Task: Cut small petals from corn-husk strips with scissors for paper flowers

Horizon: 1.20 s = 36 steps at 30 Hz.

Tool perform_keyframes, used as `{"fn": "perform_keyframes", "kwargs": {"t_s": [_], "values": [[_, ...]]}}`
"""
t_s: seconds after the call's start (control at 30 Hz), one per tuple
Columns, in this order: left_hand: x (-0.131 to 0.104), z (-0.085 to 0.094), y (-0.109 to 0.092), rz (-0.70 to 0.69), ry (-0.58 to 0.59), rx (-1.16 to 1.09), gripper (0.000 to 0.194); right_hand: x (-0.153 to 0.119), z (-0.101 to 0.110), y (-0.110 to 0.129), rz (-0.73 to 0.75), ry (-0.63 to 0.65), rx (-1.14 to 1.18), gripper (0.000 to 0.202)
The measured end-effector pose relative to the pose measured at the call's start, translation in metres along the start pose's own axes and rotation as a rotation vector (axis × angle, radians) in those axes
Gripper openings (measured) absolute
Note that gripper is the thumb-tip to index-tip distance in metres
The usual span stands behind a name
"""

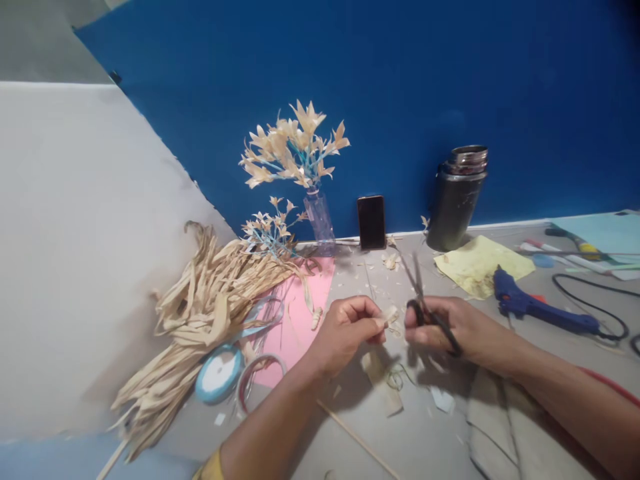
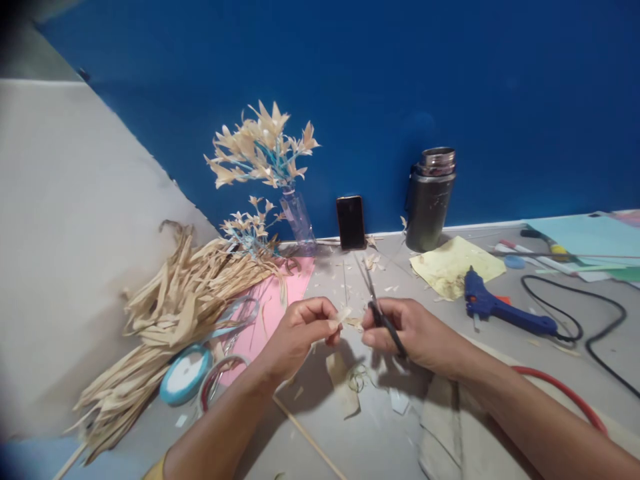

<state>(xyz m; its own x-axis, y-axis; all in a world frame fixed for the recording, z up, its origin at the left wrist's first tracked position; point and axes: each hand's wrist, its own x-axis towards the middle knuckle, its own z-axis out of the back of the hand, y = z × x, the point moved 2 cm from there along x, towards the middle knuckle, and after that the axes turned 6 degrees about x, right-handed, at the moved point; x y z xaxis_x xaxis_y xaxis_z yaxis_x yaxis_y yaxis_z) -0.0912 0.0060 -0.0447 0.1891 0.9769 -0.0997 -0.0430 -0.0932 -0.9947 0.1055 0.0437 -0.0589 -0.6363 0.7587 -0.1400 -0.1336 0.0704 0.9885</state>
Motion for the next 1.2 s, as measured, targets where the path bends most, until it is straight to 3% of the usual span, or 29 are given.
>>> {"fn": "perform_keyframes", "kwargs": {"t_s": [0.2,0.3,0.4,0.67,0.83,0.97,1.1,1.2], "values": [[-0.001,-0.016,0.013,0.086,0.13,0.025,0.013,0.001,-0.006,-0.003,0.034,-0.114,0.116,0.026],[-0.001,-0.02,0.018,0.133,0.128,-0.157,0.011,-0.001,-0.005,-0.003,0.035,-0.202,0.117,0.027],[-0.001,-0.026,0.022,0.174,0.115,-0.33,0.02,-0.001,-0.006,-0.001,0.037,-0.265,0.145,0.028],[0.001,-0.037,0.031,0.054,-0.04,-0.325,0.011,-0.002,-0.014,-0.002,0.016,-0.198,0.207,0.028],[-0.001,-0.033,0.029,0.042,0.024,-0.388,0.011,-0.002,-0.013,-0.001,0.012,-0.156,0.267,0.025],[-0.003,-0.032,0.025,0.066,0.081,-0.421,0.024,-0.002,-0.012,0.0,0.017,-0.179,0.286,0.025],[-0.002,-0.032,0.027,0.046,0.024,-0.333,0.022,-0.004,-0.016,0.004,0.003,-0.212,0.236,0.028],[-0.002,-0.032,0.029,0.036,0.095,-0.313,0.027,-0.006,-0.02,0.007,-0.016,-0.133,0.249,0.027]]}}
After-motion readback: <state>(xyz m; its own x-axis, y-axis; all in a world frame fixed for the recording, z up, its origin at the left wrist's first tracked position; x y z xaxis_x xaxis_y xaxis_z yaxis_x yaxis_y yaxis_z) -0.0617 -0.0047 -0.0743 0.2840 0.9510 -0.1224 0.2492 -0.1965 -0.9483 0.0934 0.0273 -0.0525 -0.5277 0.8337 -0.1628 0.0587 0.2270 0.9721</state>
